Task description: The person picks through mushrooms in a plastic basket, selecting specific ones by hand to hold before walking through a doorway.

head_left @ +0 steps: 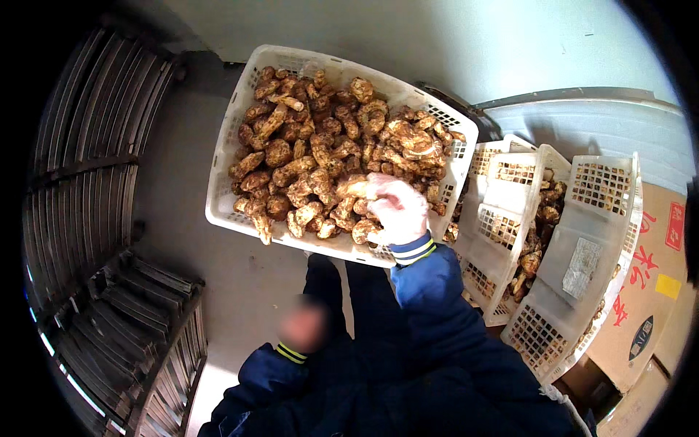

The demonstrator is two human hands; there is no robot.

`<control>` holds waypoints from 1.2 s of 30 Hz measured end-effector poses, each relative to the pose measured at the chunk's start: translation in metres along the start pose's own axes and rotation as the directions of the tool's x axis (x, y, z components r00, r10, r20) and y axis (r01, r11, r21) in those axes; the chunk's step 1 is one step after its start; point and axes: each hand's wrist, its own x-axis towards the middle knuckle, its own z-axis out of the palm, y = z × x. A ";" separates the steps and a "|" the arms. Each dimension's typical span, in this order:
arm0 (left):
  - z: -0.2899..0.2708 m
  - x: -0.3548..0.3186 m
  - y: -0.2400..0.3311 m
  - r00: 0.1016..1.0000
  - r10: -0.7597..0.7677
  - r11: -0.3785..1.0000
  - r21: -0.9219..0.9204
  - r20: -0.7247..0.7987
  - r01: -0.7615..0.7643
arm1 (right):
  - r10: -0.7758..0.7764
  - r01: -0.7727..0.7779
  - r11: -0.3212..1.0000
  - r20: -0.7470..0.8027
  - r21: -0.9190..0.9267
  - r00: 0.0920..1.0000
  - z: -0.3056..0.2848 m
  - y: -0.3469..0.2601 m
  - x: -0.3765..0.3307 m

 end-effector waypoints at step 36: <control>-0.013 0.114 -0.068 0.994 0.107 0.758 -0.645 -0.024 -0.097 | -0.222 -0.344 0.126 -0.364 -0.931 0.905 -0.049 -0.007 0.120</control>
